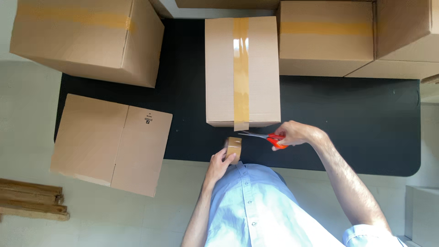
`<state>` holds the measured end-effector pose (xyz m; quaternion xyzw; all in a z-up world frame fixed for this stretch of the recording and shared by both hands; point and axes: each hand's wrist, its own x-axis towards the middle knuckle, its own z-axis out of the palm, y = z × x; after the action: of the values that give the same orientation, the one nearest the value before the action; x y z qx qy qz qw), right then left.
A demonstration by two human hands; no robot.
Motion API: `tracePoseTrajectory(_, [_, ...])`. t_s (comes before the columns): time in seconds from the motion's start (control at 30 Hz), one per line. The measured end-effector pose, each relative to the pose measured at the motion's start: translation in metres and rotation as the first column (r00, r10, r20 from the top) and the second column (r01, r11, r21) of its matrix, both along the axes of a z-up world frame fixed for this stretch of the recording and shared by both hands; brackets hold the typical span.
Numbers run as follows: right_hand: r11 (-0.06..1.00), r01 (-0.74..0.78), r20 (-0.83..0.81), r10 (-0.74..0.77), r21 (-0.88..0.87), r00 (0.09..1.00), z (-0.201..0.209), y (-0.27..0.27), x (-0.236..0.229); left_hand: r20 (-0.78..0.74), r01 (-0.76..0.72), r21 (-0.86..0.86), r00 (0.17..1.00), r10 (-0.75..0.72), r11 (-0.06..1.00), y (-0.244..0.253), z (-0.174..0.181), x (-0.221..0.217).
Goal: The person seals cardboard boxes using a handheld tape roll and scissors, pressing the tape down by hand and folding the box flaps together before applying tape.
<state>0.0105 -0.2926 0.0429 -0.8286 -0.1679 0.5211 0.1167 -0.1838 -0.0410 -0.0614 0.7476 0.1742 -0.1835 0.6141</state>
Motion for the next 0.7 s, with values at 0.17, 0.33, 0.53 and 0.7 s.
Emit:
tracePoseTrajectory(0.17, [0.998,0.020,0.117,-0.013,-0.058,0.993,-0.059,-0.015,-0.025,-0.085,0.047,0.327,0.996,-0.020,0.944,0.020,-0.002,0.002])
tracePoseTrajectory(0.33, [0.993,0.056,0.387,-0.013,-0.100,0.922,-0.191,-0.048,-0.057,-0.049,0.022,0.570,0.999,0.008,0.821,0.038,-0.016,0.008])
tracePoseTrajectory(0.53, [0.984,0.170,0.436,-0.127,-0.060,0.891,-0.285,-0.065,-0.092,-0.192,0.107,0.780,0.979,0.072,0.617,0.067,-0.124,0.012])
tracePoseTrajectory(0.7, [0.954,0.298,0.352,-0.290,0.032,0.890,-0.205,-0.027,-0.085,-0.202,0.089,0.867,0.962,0.182,0.490,0.098,-0.173,0.017])
